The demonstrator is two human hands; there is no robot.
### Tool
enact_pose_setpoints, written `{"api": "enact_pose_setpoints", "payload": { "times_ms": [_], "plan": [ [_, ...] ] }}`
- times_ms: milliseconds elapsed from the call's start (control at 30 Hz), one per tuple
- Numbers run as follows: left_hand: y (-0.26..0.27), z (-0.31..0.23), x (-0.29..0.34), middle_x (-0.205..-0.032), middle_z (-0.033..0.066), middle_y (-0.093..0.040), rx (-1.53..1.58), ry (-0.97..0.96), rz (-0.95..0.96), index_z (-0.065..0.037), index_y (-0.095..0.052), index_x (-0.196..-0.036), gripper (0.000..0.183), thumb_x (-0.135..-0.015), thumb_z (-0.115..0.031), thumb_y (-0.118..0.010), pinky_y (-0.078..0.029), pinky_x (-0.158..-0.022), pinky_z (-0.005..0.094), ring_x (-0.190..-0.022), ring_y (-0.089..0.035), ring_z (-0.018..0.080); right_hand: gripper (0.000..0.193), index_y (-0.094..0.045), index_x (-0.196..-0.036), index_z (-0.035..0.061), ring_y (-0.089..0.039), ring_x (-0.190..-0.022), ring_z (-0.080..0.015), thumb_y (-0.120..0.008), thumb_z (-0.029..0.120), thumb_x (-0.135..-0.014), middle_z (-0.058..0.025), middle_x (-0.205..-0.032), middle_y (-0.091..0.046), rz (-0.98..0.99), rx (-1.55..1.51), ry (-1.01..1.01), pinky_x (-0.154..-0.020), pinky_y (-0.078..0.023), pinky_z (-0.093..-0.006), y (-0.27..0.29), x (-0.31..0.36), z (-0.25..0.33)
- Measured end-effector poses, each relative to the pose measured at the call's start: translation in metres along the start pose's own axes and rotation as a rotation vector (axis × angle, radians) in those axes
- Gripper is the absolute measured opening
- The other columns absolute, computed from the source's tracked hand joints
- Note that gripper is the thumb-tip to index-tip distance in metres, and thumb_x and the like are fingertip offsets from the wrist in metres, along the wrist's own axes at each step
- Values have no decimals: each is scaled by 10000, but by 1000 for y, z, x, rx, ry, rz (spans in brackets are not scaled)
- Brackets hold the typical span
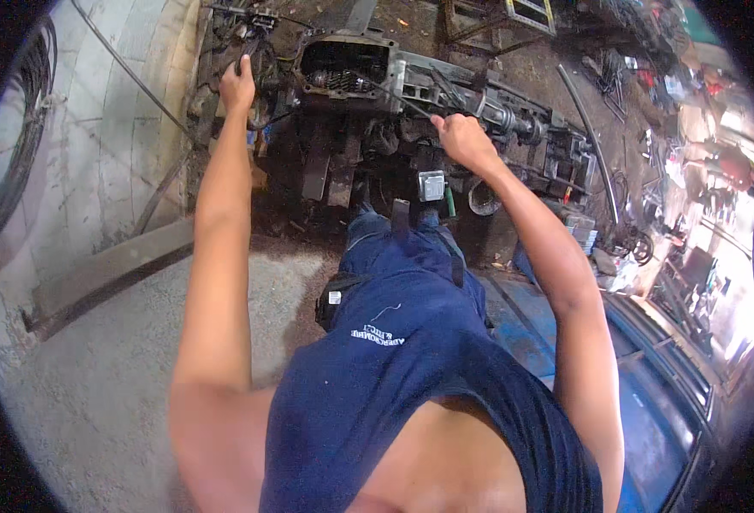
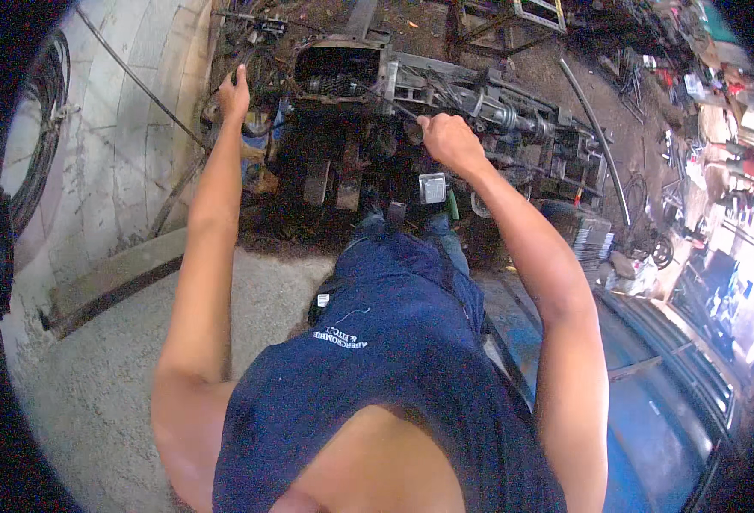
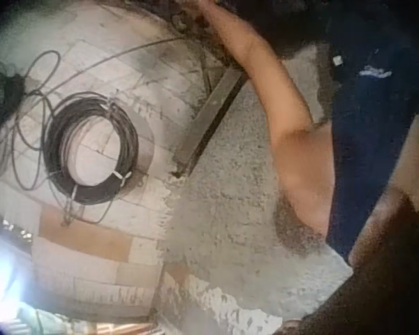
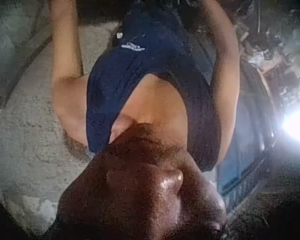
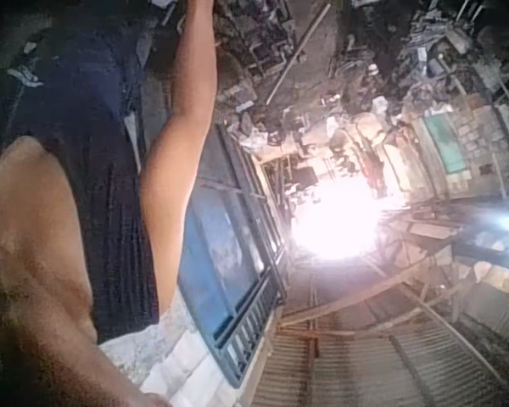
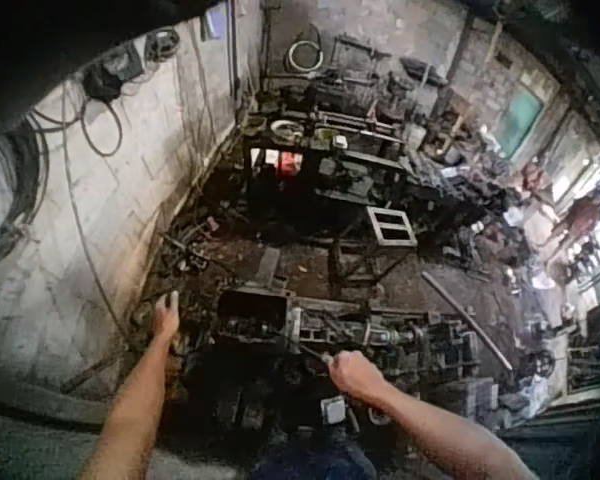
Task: Bending a metal rod using a manual bending machine.
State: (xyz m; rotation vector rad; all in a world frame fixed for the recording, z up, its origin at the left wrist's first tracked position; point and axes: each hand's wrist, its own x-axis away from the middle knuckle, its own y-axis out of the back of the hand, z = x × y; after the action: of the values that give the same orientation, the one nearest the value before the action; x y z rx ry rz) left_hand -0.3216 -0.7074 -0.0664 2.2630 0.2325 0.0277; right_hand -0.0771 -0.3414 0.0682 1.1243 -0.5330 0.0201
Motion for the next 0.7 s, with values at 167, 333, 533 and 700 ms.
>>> {"api": "enact_pose_setpoints", "payload": {
  "times_ms": [167,333,533,700],
  "plan": [
    [-4,9,5,-1163,319,-587,-363,-228,-189,3,-527,-1305,654,-890,-502,-567,-415,-950,550,-1103,-547,470,530,-662,-801,-51,-619,-814,-490,-463,401,-994,-319,-802,-620,-20,-313,-59,-762,-490,-521,1,68,-48],
    [-34,-104,131,-1283,238,-532,-158,-558,-278,23,-483,-1346,571,-919,-340,-593,-361,-1035,502,-1225,-469,400,555,-570,-750,-73,-594,-717,-479,-470,415,-994,-301,-703,-565,-224,-505,-264,-664,-442,-509,-50,167,-201],
    [-111,-219,365,-932,156,-632,233,-609,496,-4,-589,-1151,291,-895,-140,-626,-506,-772,370,-826,-629,287,538,-598,-779,-68,-609,-788,-493,-440,398,-997,-317,-758,-585,-346,-533,-684,-696,-436,-545,-116,269,-366],
    [-164,-223,477,-798,204,-663,-75,-470,771,-25,-646,-906,292,-941,-306,-573,-510,-678,461,-763,-651,404,457,-646,-941,-46,-592,-901,-520,-432,357,-978,-340,-888,-626,-477,-534,-828,-823,-441,-567,-153,256,-466]
  ]
}}
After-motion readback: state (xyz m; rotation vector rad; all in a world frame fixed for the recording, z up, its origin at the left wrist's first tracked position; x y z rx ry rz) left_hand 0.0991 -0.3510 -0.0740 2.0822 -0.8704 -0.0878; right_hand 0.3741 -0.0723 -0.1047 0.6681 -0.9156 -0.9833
